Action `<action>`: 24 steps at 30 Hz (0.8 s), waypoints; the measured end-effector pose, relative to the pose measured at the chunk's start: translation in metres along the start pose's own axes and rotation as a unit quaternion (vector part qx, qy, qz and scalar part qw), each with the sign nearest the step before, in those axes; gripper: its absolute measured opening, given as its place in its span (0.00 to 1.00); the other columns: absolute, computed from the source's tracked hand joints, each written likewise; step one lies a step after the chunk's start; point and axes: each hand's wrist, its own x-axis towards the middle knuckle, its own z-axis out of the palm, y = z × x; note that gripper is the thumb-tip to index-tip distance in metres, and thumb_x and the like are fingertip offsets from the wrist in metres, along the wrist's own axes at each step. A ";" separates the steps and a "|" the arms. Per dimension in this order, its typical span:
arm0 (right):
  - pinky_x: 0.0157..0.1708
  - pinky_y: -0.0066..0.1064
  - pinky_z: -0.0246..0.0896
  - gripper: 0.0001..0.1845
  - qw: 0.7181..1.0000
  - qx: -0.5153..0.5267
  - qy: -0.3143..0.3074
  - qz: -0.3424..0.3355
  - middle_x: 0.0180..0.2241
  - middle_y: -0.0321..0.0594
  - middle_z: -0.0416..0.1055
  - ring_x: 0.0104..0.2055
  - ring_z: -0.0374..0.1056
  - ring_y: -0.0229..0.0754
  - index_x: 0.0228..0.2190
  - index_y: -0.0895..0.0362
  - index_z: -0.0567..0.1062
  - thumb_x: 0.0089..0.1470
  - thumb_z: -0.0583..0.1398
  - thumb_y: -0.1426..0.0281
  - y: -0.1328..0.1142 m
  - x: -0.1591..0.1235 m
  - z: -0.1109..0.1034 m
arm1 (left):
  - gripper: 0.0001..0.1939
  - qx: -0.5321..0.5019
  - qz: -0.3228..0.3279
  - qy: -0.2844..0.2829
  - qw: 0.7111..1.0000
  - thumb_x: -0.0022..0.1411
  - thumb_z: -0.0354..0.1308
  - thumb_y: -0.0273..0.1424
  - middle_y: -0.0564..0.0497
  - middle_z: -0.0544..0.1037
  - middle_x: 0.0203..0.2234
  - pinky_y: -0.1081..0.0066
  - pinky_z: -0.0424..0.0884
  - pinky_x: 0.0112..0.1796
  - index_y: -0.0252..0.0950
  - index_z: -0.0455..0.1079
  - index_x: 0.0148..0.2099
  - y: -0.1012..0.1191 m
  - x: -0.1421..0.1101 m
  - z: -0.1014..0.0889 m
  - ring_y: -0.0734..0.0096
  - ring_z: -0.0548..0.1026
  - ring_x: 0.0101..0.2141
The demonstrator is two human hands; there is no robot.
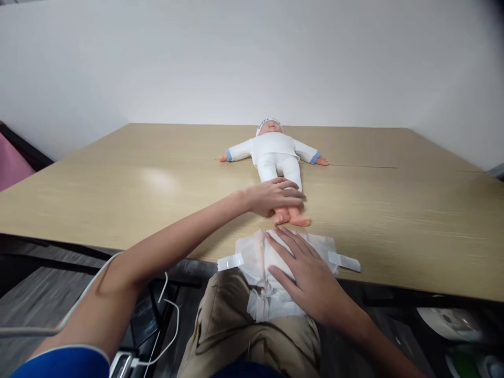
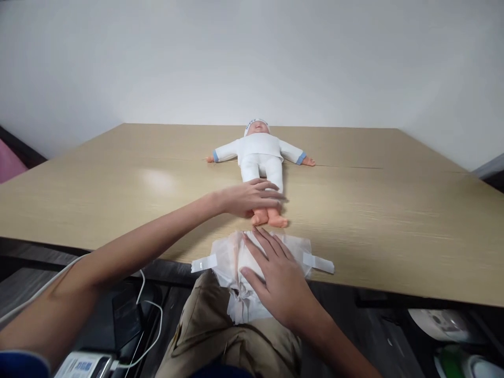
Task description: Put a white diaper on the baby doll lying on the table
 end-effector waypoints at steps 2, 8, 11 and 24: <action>0.79 0.59 0.55 0.34 1.000 0.006 -0.013 0.001 0.80 0.41 0.54 0.82 0.52 0.55 0.79 0.46 0.60 0.78 0.55 0.56 0.002 0.001 0.000 | 0.22 -0.001 0.001 0.018 1.000 0.68 0.60 0.28 0.42 0.80 0.64 0.51 0.67 0.61 0.42 0.77 0.63 -0.001 0.004 0.002 0.45 0.72 0.62; 0.80 0.60 0.52 0.36 0.999 0.024 -0.040 -0.008 0.81 0.39 0.50 0.83 0.48 0.55 0.79 0.44 0.58 0.78 0.56 0.53 0.017 0.010 -0.002 | 0.17 -0.126 -0.015 0.078 0.989 0.70 0.58 0.32 0.42 0.82 0.58 0.53 0.69 0.61 0.39 0.76 0.59 -0.011 0.009 -0.027 0.48 0.72 0.58; 0.81 0.59 0.49 0.35 0.998 0.038 -0.051 -0.021 0.81 0.38 0.50 0.84 0.46 0.53 0.80 0.44 0.56 0.79 0.55 0.54 0.028 0.022 -0.003 | 0.20 -0.197 -0.051 0.145 0.968 0.68 0.59 0.30 0.43 0.83 0.57 0.52 0.70 0.63 0.37 0.75 0.60 -0.022 0.011 -0.054 0.51 0.75 0.57; 0.80 0.61 0.49 0.36 0.999 -0.002 -0.038 -0.035 0.79 0.52 0.55 0.82 0.50 0.60 0.77 0.58 0.63 0.79 0.51 0.51 0.108 0.166 0.015 | 0.29 -0.274 -0.140 0.285 0.908 0.69 0.69 0.51 0.46 0.82 0.55 0.47 0.76 0.62 0.38 0.72 0.61 -0.059 0.005 -0.108 0.49 0.80 0.60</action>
